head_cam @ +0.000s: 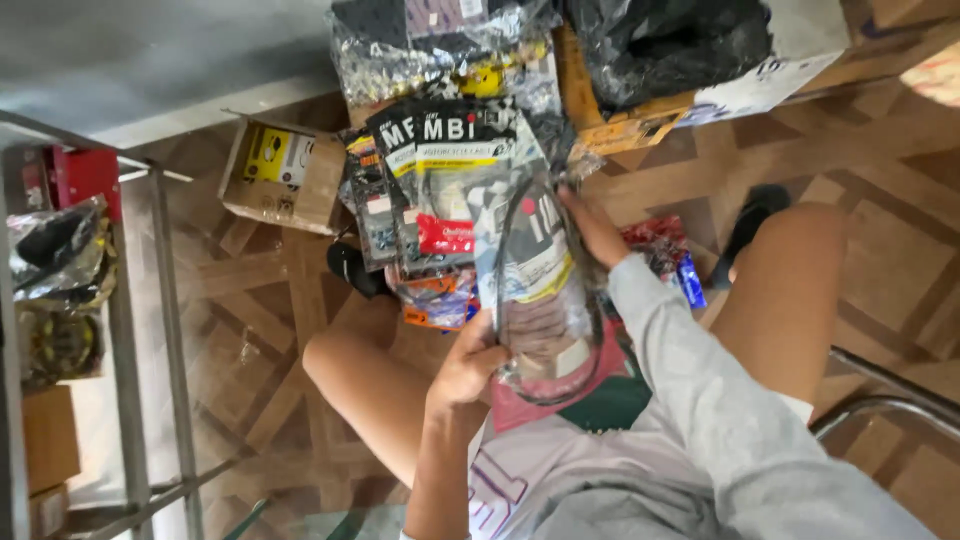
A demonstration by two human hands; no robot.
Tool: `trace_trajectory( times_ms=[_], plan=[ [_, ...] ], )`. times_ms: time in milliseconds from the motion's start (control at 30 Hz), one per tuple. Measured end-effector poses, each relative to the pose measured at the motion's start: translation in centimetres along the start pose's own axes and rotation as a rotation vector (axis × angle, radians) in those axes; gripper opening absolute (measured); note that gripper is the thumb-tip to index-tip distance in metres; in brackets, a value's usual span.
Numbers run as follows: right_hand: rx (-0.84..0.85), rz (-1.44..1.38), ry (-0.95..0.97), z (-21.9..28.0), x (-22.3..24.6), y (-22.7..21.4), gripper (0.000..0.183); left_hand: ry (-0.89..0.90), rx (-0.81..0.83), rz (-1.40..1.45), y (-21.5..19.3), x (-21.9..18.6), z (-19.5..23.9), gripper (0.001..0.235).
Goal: The person sits on a chair and wipes various packaged motorcycle parts with a cloth. They pick up items such as cables and filters from a pile on the floor, wipe them, and place them back down.
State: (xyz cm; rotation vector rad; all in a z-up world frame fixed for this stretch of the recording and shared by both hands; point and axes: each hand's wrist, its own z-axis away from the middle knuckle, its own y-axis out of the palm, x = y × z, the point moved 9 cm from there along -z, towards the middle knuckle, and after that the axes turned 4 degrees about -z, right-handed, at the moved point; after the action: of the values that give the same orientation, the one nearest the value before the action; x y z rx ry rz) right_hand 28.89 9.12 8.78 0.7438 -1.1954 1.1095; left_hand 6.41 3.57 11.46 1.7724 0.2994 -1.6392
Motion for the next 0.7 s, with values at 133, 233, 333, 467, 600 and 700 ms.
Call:
trace_trajectory(
  times_ms=[133,233,333,467,600,700],
  plan=[
    [-0.214,0.089,0.178,0.1,-4.1,-3.9,0.065,-0.071,-0.112,0.051,1.7,-4.3,-1.3,0.063],
    [-0.205,0.203,-0.027,0.1,-0.4,-3.6,0.043,-0.123,-0.301,0.096,-2.7,-1.1,-0.6,0.042],
    [-0.163,0.346,-0.176,1.1,4.1,-2.6,0.035,-0.139,-0.557,0.242,-4.8,-1.1,-0.6,0.031],
    [-0.310,0.495,-0.449,2.6,9.8,-1.8,0.033,-0.103,-0.494,0.020,-3.4,-3.9,-2.1,0.048],
    [-0.266,0.518,-0.712,6.9,13.0,4.1,0.030,0.029,-0.446,0.122,0.0,-5.1,-3.5,0.048],
    [0.019,0.307,-0.895,9.5,13.3,7.8,0.038,0.034,-0.420,0.062,-2.5,-2.0,-2.8,0.041]
  ],
)
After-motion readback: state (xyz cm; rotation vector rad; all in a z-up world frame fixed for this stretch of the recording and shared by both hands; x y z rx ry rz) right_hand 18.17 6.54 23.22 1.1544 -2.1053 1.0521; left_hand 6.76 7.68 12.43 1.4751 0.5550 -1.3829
